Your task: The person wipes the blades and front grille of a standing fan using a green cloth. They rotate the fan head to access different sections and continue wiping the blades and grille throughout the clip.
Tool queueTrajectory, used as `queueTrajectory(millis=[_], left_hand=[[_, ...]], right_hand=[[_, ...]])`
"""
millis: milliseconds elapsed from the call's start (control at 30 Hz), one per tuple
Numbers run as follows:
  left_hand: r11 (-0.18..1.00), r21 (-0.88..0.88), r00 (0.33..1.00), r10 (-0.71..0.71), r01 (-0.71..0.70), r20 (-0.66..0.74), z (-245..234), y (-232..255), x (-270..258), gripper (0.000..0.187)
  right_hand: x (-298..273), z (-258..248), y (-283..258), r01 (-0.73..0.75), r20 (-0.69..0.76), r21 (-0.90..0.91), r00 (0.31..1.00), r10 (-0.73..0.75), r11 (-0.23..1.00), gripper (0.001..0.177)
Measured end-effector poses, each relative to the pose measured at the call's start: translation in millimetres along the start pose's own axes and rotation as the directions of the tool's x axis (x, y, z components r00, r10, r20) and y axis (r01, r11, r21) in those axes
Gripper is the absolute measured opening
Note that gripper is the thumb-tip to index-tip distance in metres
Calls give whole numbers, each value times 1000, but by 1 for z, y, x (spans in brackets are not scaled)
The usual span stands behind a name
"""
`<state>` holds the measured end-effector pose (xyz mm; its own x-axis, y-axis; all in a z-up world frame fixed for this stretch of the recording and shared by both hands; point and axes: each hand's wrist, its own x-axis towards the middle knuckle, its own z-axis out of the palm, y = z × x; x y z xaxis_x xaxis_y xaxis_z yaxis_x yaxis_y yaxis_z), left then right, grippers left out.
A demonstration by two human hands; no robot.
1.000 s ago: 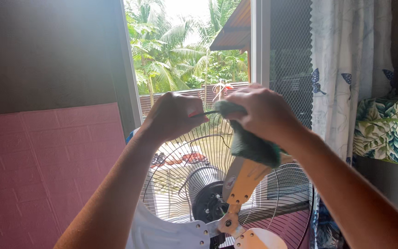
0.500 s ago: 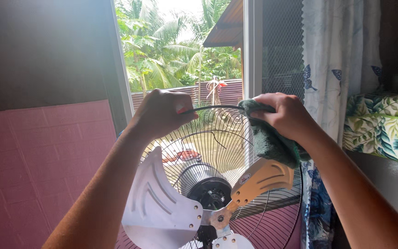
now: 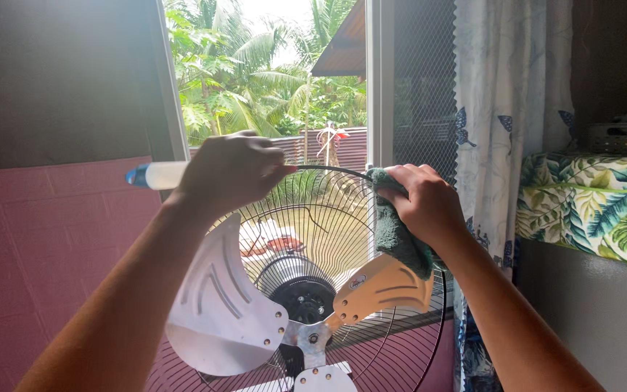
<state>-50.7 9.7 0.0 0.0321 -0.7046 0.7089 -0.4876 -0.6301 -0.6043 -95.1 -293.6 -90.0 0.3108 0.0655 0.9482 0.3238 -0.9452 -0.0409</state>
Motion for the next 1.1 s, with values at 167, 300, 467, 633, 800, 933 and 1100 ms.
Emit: queueTrajectory(millis=[167,300,467,633,800,933,1100], left_hand=[[981,160,984,87,-112,159,17,42,37,35],[996,90,1000,3,-3,-9,44,70,55,20],[988,60,989,-136,139,-59,59,80,58,19],[971,83,975,-224,223,3,53,85,53,21],[950,106,948,-304,294,99,51,83,64,24],[969,73,960,-245,237,133,48,74,68,14],[962,128,961,-254,240,108,46,81,69,16]], right_hand=[[-1,-3,-9,11,8,-86,1000,-10,996,32],[-5,-4,-12,5,-16,-112,1000,-7,994,31],[-26,-4,5,-97,-12,-77,995,97,992,26],[-66,8,24,-190,-94,24,977,192,981,26],[-70,8,20,-199,-147,55,968,205,978,27],[-50,-2,9,-171,-84,27,981,172,985,26],[-18,2,2,-37,-68,56,997,41,998,22]])
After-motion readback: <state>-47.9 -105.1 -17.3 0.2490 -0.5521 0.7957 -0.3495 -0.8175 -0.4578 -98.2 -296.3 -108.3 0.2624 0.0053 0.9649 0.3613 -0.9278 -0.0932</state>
